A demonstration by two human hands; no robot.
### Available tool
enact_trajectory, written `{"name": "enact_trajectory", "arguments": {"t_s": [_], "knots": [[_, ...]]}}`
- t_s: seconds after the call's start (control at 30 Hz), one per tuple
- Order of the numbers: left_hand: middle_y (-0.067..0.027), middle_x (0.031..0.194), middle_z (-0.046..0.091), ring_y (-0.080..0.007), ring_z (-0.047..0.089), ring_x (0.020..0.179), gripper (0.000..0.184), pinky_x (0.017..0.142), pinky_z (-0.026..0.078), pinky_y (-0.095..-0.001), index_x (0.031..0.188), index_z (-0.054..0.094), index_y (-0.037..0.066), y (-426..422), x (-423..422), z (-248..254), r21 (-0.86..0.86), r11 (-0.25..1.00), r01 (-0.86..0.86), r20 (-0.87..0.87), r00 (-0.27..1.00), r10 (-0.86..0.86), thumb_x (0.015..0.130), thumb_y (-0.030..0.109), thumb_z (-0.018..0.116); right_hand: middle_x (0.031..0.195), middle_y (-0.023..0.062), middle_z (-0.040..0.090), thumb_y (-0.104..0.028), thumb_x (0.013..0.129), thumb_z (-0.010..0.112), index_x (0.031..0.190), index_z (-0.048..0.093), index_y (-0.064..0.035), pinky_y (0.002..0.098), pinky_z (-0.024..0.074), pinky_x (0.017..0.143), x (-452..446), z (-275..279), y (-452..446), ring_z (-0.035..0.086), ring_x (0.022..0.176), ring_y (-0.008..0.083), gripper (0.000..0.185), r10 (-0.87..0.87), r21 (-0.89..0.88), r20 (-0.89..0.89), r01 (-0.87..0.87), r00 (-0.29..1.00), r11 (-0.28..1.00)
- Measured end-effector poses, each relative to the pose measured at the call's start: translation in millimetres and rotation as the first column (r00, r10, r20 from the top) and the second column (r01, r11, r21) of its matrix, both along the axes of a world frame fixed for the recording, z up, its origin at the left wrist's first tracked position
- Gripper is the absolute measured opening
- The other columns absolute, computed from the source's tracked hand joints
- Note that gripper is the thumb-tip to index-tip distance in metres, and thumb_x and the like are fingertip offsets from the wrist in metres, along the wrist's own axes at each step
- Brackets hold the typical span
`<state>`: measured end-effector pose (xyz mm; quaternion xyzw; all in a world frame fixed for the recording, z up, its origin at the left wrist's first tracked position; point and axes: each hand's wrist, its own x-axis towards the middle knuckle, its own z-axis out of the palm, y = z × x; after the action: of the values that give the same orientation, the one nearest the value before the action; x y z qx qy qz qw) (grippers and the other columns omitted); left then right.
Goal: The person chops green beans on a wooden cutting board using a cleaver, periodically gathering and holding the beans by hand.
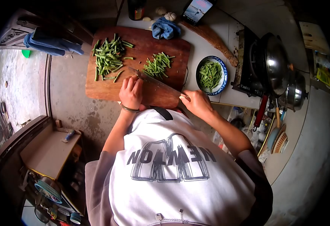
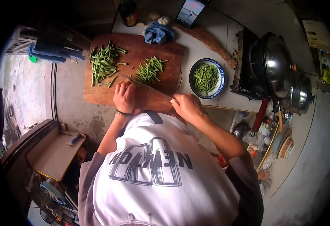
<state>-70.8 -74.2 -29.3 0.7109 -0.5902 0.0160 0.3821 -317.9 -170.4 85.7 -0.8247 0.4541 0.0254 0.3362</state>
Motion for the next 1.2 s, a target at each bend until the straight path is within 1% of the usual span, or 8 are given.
{"name": "enact_trajectory", "arguments": {"t_s": [0.47, 0.63, 0.8, 0.9, 0.93, 1.03, 1.1, 1.2], "knots": [[-0.0047, 0.105, 0.071, -0.0297, 0.068, 0.100, 0.018, 0.080, 0.057, -0.0393, 0.096, 0.073, 0.009, -1, 2, 3, -0.005, 1.000, -0.012, -0.079, 0.997, 0.012, 0.081, -0.001, 0.072, 0.075, 0.0249, 0.068, -0.025, 0.094, 0.071, 0.087, 0.071, -0.0006, 0.0508, 0.0542, 0.065, 3, 5, -22, 0.068, 0.073, 0.0457, 0.025, 0.030, 0.095, -0.037, -0.026, 0.999, 0.995], [-0.0040, 0.106, 0.069, -0.0271, 0.066, 0.098, 0.017, 0.079, 0.056, -0.0367, 0.097, 0.072, 0.010, 0, 3, 2, 0.012, 1.000, -0.007, -0.049, 0.999, 0.008, 0.083, 0.001, 0.073, 0.077, 0.0247, 0.069, -0.026, 0.095, 0.069, 0.089, 0.070, -0.0024, 0.0535, 0.0544, 0.067, 22, -20, -3, 0.069, 0.076, 0.0465, 0.025, 0.002, 0.014, -0.060, -0.002, 0.998, 1.000], [-0.0055, 0.106, 0.069, -0.0286, 0.066, 0.098, 0.020, 0.079, 0.056, -0.0383, 0.100, 0.072, 0.011, 7, 10, 6, 0.018, 0.998, 0.053, -0.059, 0.997, -0.052, 0.083, 0.001, 0.073, 0.077, 0.0245, 0.068, -0.026, 0.095, 0.070, 0.086, 0.069, -0.0023, 0.0526, 0.0541, 0.066, 10, -17, -1, 0.068, 0.074, 0.0463, 0.025, -0.067, -0.038, 0.059, 0.070, 0.996, 0.997], [-0.0080, 0.108, 0.069, -0.0306, 0.066, 0.098, 0.022, 0.080, 0.055, -0.0414, 0.103, 0.072, 0.011, 29, 17, 15, 0.030, 0.994, -0.103, -0.093, 0.990, 0.105, 0.082, 0.001, 0.073, 0.076, 0.0246, 0.068, -0.026, 0.094, 0.069, 0.086, 0.069, -0.0017, 0.0525, 0.0540, 0.065, 2, 1, -2, 0.068, 0.074, 0.0459, 0.025, -0.041, -0.040, 0.049, 0.043, 0.998, 0.998], [-0.0102, 0.110, 0.068, -0.0327, 0.065, 0.099, 0.024, 0.081, 0.054, -0.0439, 0.105, 0.071, 0.011, 32, 21, 21, 0.021, 0.989, -0.147, -0.131, 0.980, 0.148, 0.083, 0.002, 0.074, 0.076, 0.0240, 0.068, -0.026, 0.094, 0.069, 0.086, 0.070, -0.0021, 0.0522, 0.0538, 0.066, 1, 7, -1, 0.068, 0.073, 0.0455, 0.025, -0.014, 0.007, 0.007, 0.014, 1.000, 1.000], [-0.0104, 0.109, 0.067, -0.0337, 0.065, 0.099, 0.022, 0.082, 0.054, -0.0439, 0.106, 0.070, 0.011, 43, 40, 16, 0.065, 0.951, -0.304, -0.123, 0.943, 0.310, 0.085, 0.005, 0.075, 0.076, 0.0233, 0.068, -0.027, 0.093, 0.069, 0.085, 0.070, -0.0031, 0.0515, 0.0537, 0.066, -6, 1, 3, 0.068, 0.073, 0.0450, 0.025, 0.031, 0.019, -0.035, -0.030, 0.999, 0.999], [-0.0107, 0.108, 0.067, -0.0350, 0.065, 0.099, 0.021, 0.084, 0.053, -0.0444, 0.106, 0.070, 0.011, 48, 55, 16, 0.087, 0.932, -0.352, -0.109, 0.927, 0.360, 0.086, 0.008, 0.075, 0.076, 0.0227, 0.068, -0.029, 0.092, 0.071, 0.084, 0.070, -0.0039, 0.0507, 0.0529, 0.065, -12, -3, 2, 0.068, 0.073, 0.0445, 0.026, -0.012, 0.040, -0.034, 0.014, 0.999, 0.999], [-0.0110, 0.107, 0.066, -0.0350, 0.064, 0.101, 0.018, 0.087, 0.052, -0.0449, 0.104, 0.069, 0.011, 47, 82, 18, 0.077, 0.905, -0.418, -0.068, 0.903, 0.423, 0.087, 0.011, 0.075, 0.075, 0.0221, 0.068, -0.029, 0.091, 0.073, 0.081, 0.067, -0.0030, 0.0500, 0.0517, 0.063, -25, -12, 1, 0.068, 0.071, 0.0435, 0.029, -0.078, -0.069, 0.038, 0.081, 0.996, 0.994]]}}
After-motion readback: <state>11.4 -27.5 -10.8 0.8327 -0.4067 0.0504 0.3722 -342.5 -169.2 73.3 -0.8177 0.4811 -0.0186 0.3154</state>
